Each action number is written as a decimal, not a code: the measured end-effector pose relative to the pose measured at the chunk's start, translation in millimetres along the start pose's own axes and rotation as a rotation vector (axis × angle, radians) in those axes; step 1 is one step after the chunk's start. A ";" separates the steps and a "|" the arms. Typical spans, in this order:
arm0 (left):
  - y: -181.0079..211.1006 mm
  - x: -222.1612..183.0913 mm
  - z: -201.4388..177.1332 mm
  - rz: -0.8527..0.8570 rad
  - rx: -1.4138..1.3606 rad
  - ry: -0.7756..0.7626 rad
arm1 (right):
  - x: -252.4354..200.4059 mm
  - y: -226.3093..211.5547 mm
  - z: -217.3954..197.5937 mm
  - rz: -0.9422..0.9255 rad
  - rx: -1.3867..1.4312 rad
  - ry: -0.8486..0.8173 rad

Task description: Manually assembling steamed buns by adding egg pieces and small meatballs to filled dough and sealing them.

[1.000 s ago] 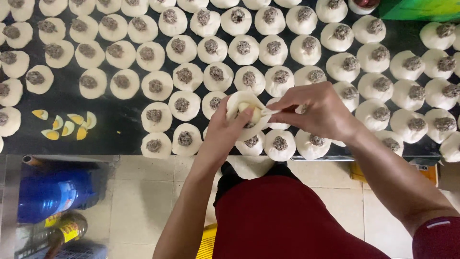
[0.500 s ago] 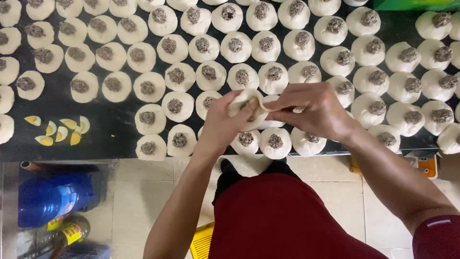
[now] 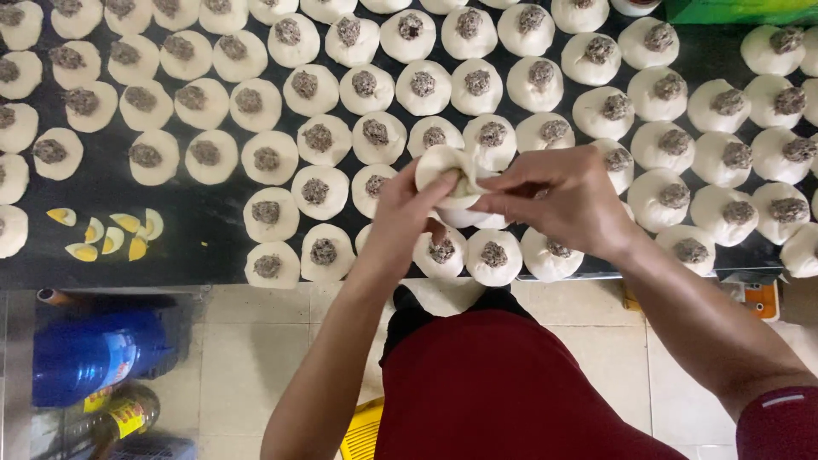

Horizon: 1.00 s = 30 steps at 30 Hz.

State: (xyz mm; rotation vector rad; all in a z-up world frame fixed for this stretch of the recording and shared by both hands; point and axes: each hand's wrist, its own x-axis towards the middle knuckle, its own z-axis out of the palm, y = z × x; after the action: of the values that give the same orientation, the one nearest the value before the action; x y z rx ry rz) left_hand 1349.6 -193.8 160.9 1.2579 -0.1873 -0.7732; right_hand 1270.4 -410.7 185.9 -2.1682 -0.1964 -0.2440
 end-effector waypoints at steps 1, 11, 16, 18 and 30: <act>-1.8 -1.4 2.5 -0.002 -0.001 -0.001 | 0.6 -0.2 -0.3 0.002 0.000 0.000; 13.6 -18.2 12.7 0.028 0.219 -0.190 | 4.5 14.8 -12.8 0.052 0.319 -0.209; 7.4 -20.0 7.3 0.122 0.082 -0.215 | -0.5 2.4 -4.9 -0.102 0.424 -0.125; 6.0 -21.6 4.2 -0.044 -0.354 -0.122 | -2.6 -0.4 -4.5 0.028 0.286 0.042; 9.7 -31.6 -3.4 -0.130 -0.285 -0.191 | 8.8 -5.3 7.2 -0.114 0.281 -0.216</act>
State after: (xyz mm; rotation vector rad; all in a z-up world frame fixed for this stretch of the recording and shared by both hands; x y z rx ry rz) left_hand 1332.2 -170.7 177.3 0.9325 -0.1450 -0.9961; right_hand 1278.5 -401.3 188.2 -1.9027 -0.4515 -0.0413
